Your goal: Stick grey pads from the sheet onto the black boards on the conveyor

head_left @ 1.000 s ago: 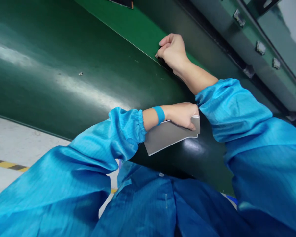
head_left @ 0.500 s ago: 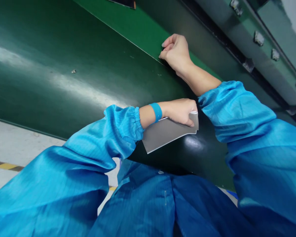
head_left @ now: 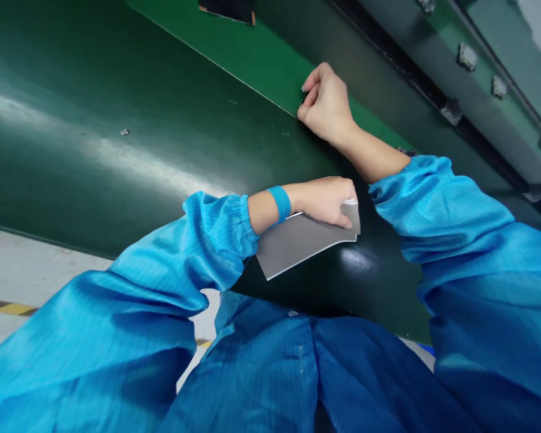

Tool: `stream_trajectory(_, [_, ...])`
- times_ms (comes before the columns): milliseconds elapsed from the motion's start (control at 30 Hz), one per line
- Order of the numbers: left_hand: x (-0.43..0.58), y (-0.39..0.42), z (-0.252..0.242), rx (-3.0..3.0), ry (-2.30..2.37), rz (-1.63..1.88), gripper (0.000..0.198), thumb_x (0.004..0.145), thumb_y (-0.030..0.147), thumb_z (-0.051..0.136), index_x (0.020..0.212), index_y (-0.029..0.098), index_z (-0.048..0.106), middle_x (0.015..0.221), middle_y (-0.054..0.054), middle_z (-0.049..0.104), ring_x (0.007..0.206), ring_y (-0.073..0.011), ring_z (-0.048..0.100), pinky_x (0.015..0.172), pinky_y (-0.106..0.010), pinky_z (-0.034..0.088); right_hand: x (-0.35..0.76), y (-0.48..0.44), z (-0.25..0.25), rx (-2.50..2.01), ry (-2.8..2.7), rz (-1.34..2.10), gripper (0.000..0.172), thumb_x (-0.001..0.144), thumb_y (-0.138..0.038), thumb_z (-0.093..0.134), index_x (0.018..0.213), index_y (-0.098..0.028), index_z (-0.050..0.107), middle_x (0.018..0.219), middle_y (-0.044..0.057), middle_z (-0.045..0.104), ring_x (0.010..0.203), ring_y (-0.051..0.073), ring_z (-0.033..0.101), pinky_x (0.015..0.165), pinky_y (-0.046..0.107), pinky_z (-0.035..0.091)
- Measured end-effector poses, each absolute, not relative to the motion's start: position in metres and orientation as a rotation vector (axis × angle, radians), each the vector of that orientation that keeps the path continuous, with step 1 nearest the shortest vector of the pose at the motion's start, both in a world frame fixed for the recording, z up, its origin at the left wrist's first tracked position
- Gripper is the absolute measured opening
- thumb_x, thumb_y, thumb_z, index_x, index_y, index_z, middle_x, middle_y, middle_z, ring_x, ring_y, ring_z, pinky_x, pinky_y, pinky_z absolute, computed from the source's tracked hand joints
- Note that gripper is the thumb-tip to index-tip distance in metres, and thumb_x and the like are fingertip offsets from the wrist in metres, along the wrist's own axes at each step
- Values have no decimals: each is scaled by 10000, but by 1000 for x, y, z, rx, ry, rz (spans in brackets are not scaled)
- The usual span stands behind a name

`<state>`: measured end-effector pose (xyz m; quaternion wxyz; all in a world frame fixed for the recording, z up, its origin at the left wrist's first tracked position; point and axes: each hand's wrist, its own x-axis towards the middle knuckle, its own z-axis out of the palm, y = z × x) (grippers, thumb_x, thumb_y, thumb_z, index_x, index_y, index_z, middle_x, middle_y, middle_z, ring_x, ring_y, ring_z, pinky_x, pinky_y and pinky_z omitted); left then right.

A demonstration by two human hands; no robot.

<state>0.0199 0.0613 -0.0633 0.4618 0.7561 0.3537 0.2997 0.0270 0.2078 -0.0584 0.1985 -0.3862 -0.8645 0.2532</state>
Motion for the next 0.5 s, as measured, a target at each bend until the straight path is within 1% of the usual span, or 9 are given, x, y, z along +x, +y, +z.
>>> stream_trajectory(133, [19, 60, -62, 1841, 870, 725, 77, 800, 197, 831, 781, 136, 789, 715, -20, 725, 642, -169, 602, 643, -320, 385, 35, 208, -45, -1139, -2576, 578, 566, 667, 115, 598, 883, -312, 295, 754, -38, 566, 705, 198, 493, 729, 358, 351])
stream_trajectory(200, [18, 60, -61, 1837, 868, 718, 72, 801, 198, 828, 781, 140, 791, 712, -18, 722, 635, -167, 595, 648, -321, 389, 41, 214, -37, -1222, -2628, 526, 608, 700, 54, 722, 896, -308, 274, 817, -22, 565, 712, 194, 481, 713, 358, 342])
stream_trajectory(267, [17, 59, -60, 1840, 864, 709, 78, 802, 194, 823, 767, 140, 780, 696, -18, 710, 629, -167, 586, 643, -325, 382, 49, 226, -32, -1333, -2610, 532, 680, 680, -40, 882, 895, -301, 293, 848, -17, 557, 735, 186, 496, 702, 347, 342])
stream_trajectory(333, [17, 59, -59, 1844, 855, 706, 101, 803, 184, 815, 735, 139, 755, 666, -16, 685, 622, -166, 573, 635, -328, 369, 60, 239, -32, -1429, -2531, 665, 694, 633, -114, 983, 886, -285, 361, 825, -28, 554, 749, 178, 529, 698, 327, 364])
stream_trajectory(400, [17, 59, -58, 1839, 849, 709, 133, 803, 179, 811, 705, 141, 729, 639, -11, 662, 611, -161, 554, 631, -328, 358, 71, 251, -35, -1458, -2418, 862, 596, 652, -139, 989, 897, -258, 460, 786, -45, 558, 716, 162, 540, 675, 305, 383])
stream_trajectory(500, [17, 59, -59, 1832, 849, 706, 129, 804, 185, 813, 711, 144, 734, 642, -12, 668, 602, -158, 548, 633, -325, 356, 84, 264, -40, -1453, -2290, 1038, 367, 786, -155, 900, 913, -239, 566, 723, -54, 558, 615, 132, 493, 616, 296, 382])
